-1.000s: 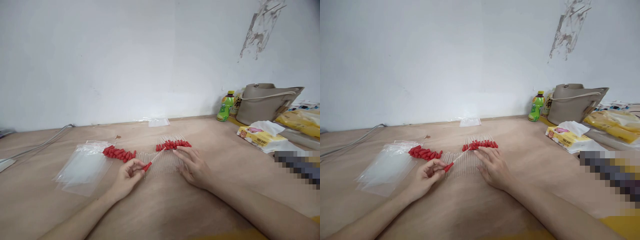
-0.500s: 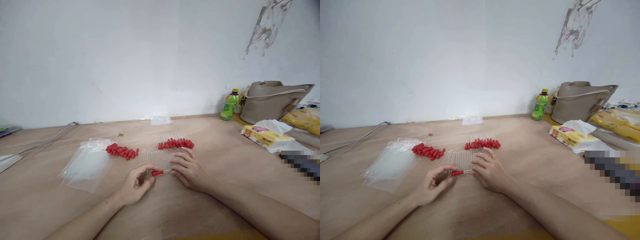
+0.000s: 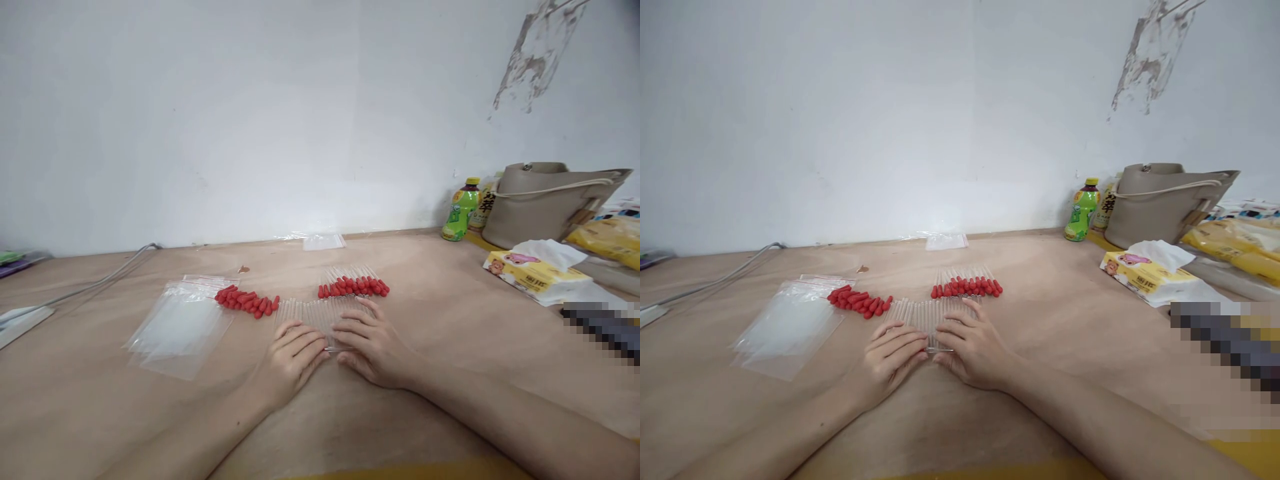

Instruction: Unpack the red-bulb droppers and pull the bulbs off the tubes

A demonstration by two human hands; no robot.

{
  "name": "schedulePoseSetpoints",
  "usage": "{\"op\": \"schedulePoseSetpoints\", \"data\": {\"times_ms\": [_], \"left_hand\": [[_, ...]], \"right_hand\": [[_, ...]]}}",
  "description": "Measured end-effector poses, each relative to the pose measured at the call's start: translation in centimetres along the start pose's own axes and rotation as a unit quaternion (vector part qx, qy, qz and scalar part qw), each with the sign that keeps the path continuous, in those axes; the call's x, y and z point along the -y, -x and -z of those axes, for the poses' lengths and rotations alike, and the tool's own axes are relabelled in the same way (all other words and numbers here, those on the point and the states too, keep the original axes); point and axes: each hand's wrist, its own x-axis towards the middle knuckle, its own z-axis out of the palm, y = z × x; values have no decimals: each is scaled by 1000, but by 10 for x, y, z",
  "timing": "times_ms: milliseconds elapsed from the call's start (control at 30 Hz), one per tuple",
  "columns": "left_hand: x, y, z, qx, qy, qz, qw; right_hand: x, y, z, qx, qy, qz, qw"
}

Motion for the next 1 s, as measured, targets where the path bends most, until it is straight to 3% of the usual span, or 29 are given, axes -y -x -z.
{"op": "schedulePoseSetpoints", "data": {"times_ms": [200,400,633,1000], "left_hand": [[-2,-2,2,10,-32,-23,999],[3,2,-3,26,0,-38,999],[-7,-4,4,48,22,-49,997],[-7,-1,11,82,5,-50,995]], "right_hand": [[1,1,-4,-11,-6,11,1000],[-2,3,-6,15,-31,21,999],[1,3,-3,5,-59,75,995],[-1,9,1,-10,1,124,992]]}}
